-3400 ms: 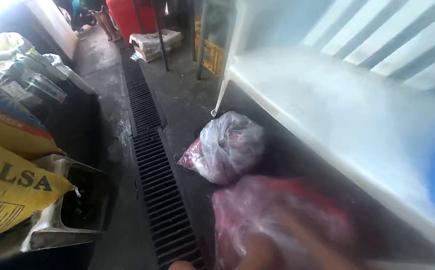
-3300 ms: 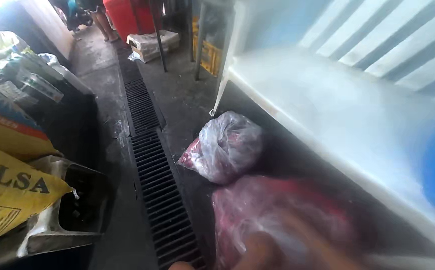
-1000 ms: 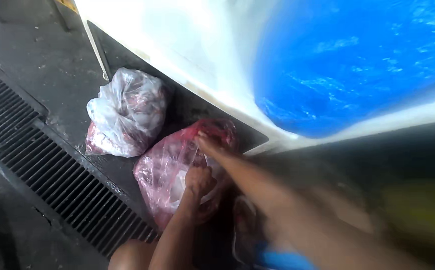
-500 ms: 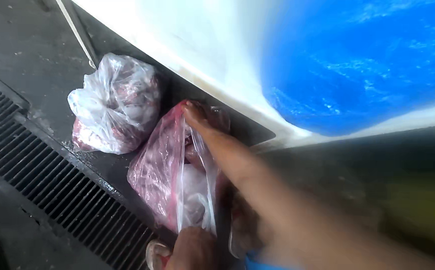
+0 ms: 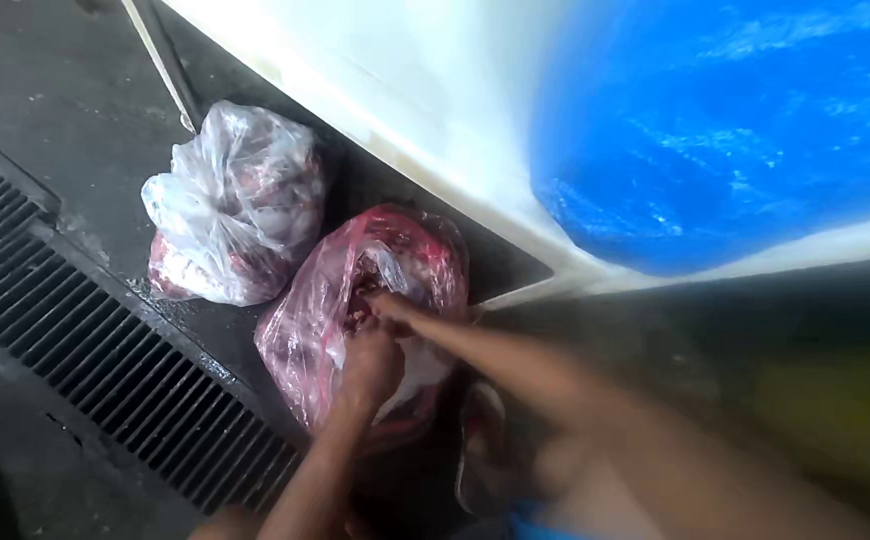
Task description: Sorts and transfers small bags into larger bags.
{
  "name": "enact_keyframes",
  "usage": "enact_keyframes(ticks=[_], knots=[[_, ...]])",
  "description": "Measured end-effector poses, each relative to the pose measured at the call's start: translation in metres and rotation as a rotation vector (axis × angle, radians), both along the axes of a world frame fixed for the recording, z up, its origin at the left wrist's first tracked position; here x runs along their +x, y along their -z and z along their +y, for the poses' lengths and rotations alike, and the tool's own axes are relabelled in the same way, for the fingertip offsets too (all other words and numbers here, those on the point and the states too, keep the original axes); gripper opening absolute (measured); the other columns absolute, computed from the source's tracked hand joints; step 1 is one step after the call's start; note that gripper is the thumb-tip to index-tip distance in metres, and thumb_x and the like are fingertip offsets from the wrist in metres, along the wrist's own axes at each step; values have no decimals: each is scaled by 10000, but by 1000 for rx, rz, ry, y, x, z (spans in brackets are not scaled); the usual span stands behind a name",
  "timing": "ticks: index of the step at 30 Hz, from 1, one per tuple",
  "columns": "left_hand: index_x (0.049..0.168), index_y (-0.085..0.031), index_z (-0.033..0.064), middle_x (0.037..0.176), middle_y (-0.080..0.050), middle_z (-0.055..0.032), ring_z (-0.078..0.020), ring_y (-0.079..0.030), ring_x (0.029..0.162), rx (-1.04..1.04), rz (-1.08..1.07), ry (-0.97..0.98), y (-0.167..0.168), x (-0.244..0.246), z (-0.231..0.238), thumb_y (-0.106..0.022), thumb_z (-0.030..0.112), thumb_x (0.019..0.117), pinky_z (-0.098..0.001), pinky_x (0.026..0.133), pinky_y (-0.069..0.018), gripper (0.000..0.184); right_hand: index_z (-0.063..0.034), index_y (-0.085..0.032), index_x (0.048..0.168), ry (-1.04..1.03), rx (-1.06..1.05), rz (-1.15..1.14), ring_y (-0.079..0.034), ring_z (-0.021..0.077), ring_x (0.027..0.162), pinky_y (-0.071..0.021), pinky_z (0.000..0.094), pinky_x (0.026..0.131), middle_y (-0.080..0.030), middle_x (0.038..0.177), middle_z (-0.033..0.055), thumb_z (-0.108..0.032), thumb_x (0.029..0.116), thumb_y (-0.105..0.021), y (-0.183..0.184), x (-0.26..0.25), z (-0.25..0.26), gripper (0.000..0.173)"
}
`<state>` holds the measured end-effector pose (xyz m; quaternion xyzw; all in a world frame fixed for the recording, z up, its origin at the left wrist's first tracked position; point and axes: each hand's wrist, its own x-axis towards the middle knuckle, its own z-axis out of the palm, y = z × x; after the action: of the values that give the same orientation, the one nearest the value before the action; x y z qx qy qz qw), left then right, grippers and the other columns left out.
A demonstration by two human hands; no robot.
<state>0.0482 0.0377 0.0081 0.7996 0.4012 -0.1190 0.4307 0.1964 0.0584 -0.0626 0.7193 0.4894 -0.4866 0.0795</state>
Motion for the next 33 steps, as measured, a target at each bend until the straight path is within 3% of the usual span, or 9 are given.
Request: enact_keyframes(ticks=[2, 9, 13, 15, 17, 21, 25, 30, 33], knots=[[1428, -564, 113, 1456, -542, -204, -426, -499, 1356, -3, 192, 186, 5, 11, -14, -629, 232, 939, -685, 1086, -380, 507, 11, -622, 1306, 124, 76, -219, -617, 435, 1217, -473, 647, 1027, -646, 1281, 270, -222, 1006, -586, -18, 36, -7, 382], [1400, -527, -21, 1469, -461, -291, -502, -466, 1350, -77, 372, 225, -24, 22, -39, -661, 245, 930, -642, 943, -515, 556, -1, -548, 1399, 94, 231, -409, -572, 456, 1272, -461, 644, 1054, -586, 1364, 282, -48, 909, -682, -32, 57, 1, 511], [1418, -501, -45, 1499, -438, -286, -510, -440, 1372, -73, 394, 270, -28, 20, -47, -674, 206, 930, -642, 946, -514, 575, -214, -220, 1659, 119, 240, -346, -273, 471, 1507, -342, 636, 1169, -163, 1688, 235, -337, 896, -741, -20, 27, -10, 932], [1426, -497, -38, 1504, -437, -286, -514, -436, 1375, -82, 389, 279, -27, 20, -47, -692, 212, 921, -657, 950, -505, 597, -282, -119, 1675, 137, 218, -400, -149, 502, 1542, -283, 655, 1191, -22, 1716, 231, -471, 927, -686, -10, 11, -7, 957], [1424, -503, -31, 1494, -446, -286, -510, -444, 1364, -86, 383, 280, -28, 20, -48, -665, 193, 939, -662, 956, -492, 558, -286, -221, 1656, 147, 257, -510, -208, 547, 1503, -335, 698, 1126, -93, 1704, 247, -459, 955, -662, 8, 7, -2, 847], [1428, -509, -5, 1487, -451, -284, -503, -452, 1362, -92, 363, 273, -32, 15, -50, -609, 177, 975, -658, 968, -488, 499, -172, -513, 1500, 111, 480, -643, -522, 450, 1336, -465, 610, 1066, -528, 1455, 247, -187, 1021, -535, 41, 18, 5, 479], [1448, -527, 76, 1460, -513, -224, -474, -470, 1357, -132, 270, 271, -43, -2, -44, -699, 287, 917, -662, 956, -497, 596, -128, -485, 1507, 88, 377, -568, -616, 404, 1251, -506, 597, 1031, -629, 1356, 219, -115, 1000, -525, 33, 19, -6, 509], [1414, -583, 130, 1336, -629, -172, -380, -638, 1197, -64, -52, 99, -79, -31, -4, -601, 297, 997, -612, 936, -546, 450, 17, -593, 1302, 188, 381, -404, -683, 362, 1112, -540, 537, 980, -693, 1165, 231, -141, 1051, -456, -37, 13, -22, 327], [1371, -622, 115, 1282, -670, -154, -329, -659, 1175, 6, -251, -115, -84, -45, 29, -574, 271, 1009, -577, 1003, -524, 397, 59, -616, 1268, 252, 452, -296, -665, 356, 1140, -514, 526, 1031, -679, 1191, 252, -121, 1061, -468, -85, 15, -17, 313]])
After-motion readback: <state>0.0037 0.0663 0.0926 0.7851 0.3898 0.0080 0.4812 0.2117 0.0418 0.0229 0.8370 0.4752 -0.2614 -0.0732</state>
